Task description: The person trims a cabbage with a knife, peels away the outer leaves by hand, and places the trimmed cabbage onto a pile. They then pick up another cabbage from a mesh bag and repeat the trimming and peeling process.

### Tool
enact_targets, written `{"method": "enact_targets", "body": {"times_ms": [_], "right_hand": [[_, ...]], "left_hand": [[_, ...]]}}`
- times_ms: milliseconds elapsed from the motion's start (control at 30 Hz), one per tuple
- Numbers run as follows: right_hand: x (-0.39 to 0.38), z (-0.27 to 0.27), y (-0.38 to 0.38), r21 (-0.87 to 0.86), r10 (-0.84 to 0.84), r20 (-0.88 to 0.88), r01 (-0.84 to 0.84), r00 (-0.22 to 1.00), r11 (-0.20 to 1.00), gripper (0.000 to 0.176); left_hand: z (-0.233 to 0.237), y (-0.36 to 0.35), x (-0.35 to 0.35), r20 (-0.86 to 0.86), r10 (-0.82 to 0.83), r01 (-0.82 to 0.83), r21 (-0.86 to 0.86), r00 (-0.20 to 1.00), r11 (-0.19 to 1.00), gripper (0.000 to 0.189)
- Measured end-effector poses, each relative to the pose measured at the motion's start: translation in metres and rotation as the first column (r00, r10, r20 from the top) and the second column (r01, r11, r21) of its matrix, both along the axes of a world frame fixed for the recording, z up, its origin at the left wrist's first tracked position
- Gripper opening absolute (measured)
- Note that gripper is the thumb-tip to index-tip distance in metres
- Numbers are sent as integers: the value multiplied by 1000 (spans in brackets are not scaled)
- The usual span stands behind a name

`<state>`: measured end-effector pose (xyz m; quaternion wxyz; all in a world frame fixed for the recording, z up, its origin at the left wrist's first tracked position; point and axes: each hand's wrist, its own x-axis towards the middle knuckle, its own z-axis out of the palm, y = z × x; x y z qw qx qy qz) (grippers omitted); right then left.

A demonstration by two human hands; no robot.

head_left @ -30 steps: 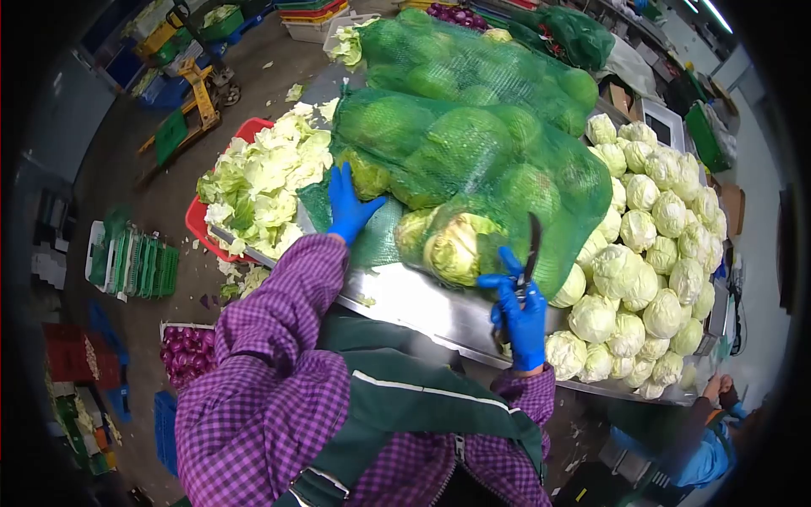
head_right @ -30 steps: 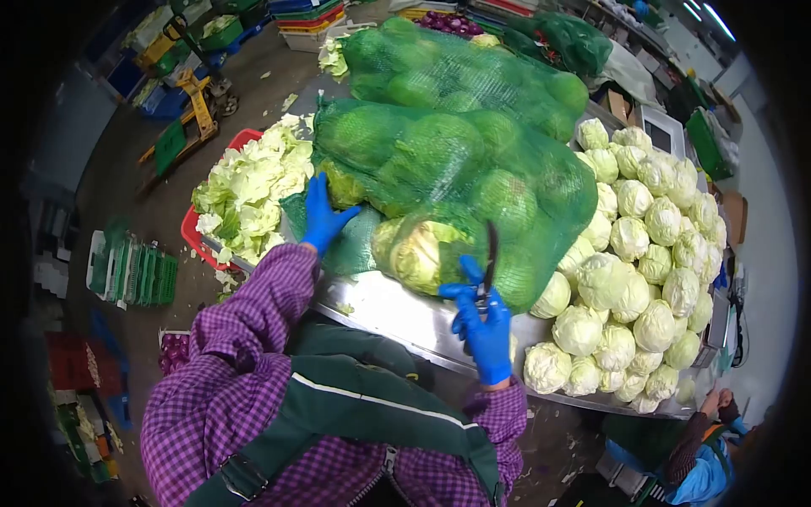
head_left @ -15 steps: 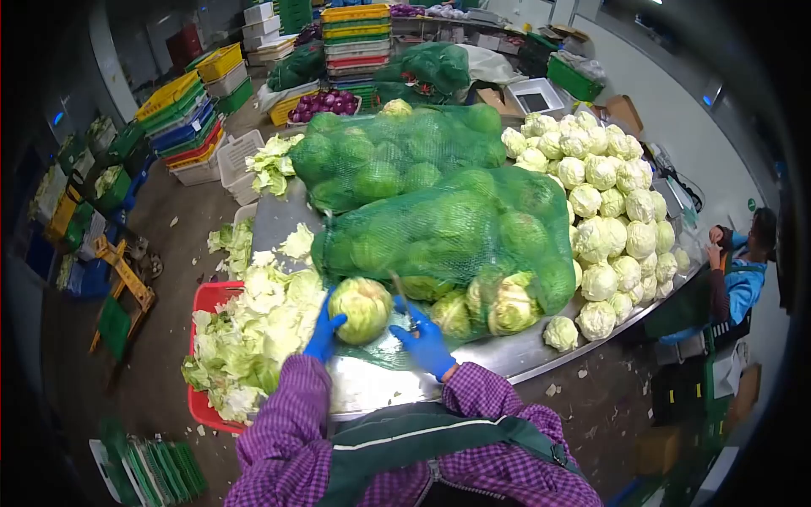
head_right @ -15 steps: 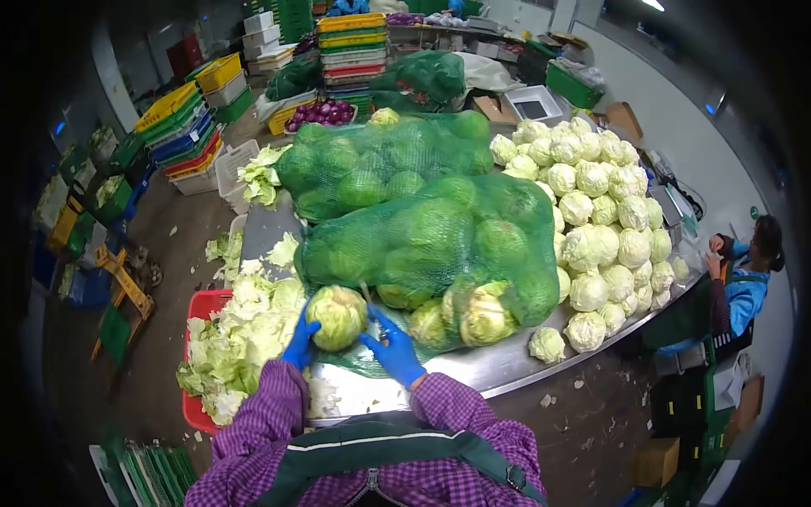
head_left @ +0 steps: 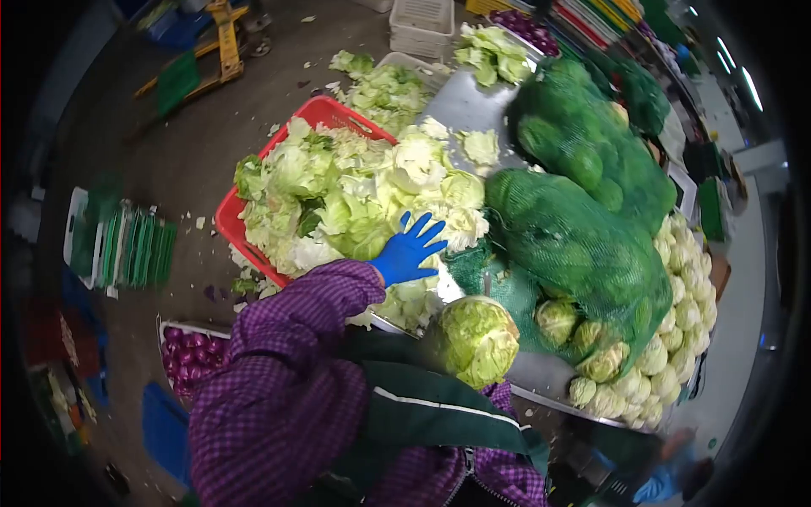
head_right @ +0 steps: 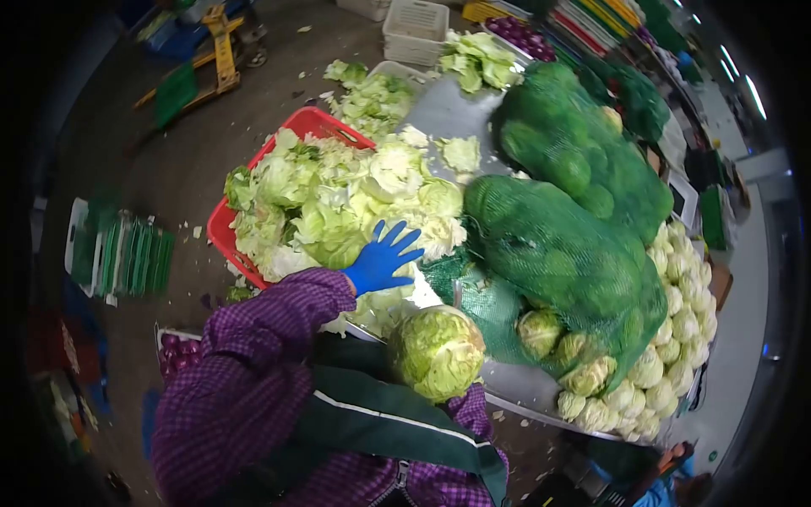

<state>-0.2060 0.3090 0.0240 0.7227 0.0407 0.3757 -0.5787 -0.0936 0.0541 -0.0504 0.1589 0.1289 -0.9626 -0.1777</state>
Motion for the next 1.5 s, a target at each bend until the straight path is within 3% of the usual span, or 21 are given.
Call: {"method": "enact_targets", "body": {"times_ms": [200,400,433,467,600,633,733,800,867,933,967,1033,1133,1200,1233,1267,1300,1333,1400,1433,1500], "right_hand": [[4,-4,-52,-12,134,13,-133,991,991,54],[-3,-2,-69,-25,210,35,-209,977,978,51],[-5,0,-67,-20,216,34,-215,976,976,51],[-6,1,-66,-16,223,38,-223,974,975,50],[-16,10,-65,-5,252,26,-251,968,968,49],[-20,14,-67,-11,242,7,-242,970,970,48],[-36,21,-79,-30,232,-110,-236,967,971,47],[-46,22,-95,36,271,-251,-271,929,962,50],[-44,4,-126,268,530,-342,-459,776,847,61],[-24,-41,-144,132,366,-533,-352,763,927,55],[-22,-33,-157,204,425,-573,-380,701,902,54],[-14,-6,-166,133,364,-595,-359,716,924,57],[-7,-16,-164,73,332,-670,-385,664,920,70],[1,-30,-157,37,111,-972,-333,208,942,74],[0,-21,-158,235,265,-964,-378,28,895,79],[3,-48,-154,122,128,-992,-308,-2,944,77],[6,-51,-141,-68,-87,-995,-290,-54,955,74],[5,-51,-133,-169,-148,-985,-303,90,938,71],[3,-28,-118,-54,68,-930,-316,361,947,62],[0,-27,-110,43,103,-984,-362,147,931,59],[6,-40,-96,10,8,-1000,-301,-8,954,51]], "left_hand": [[-12,-63,24,19,481,-478,-88,877,874,58],[-51,-162,110,117,656,-638,-158,746,753,56],[-44,-164,128,-126,759,-725,231,639,649,51],[-42,-149,135,-166,820,-777,263,548,572,45],[2,-81,141,-237,722,-650,319,650,690,48],[24,-63,133,-233,696,-497,551,680,670,56],[92,-18,103,-291,470,80,905,833,418,86],[110,1,87,-305,298,190,914,905,358,108],[104,11,78,-108,54,13,538,993,843,109],[34,9,90,-165,358,-92,794,919,601,89],[31,6,92,-176,335,-76,780,926,621,89],[28,6,95,-25,654,-121,977,756,176,78],[24,-3,99,24,741,-257,945,671,202,73],[28,1,94,-86,747,-229,924,659,307,83],[32,5,96,-149,617,-268,804,773,531,88],[36,11,105,-152,475,-279,642,867,715,94],[33,10,109,-146,462,-259,665,875,701,98],[26,7,112,-127,460,-255,690,879,677,103],[28,8,111,-119,548,-262,782,828,565,94],[37,10,109,-73,603,-275,842,794,464,91],[41,9,109,-30,666,-236,923,745,306,86]]}}
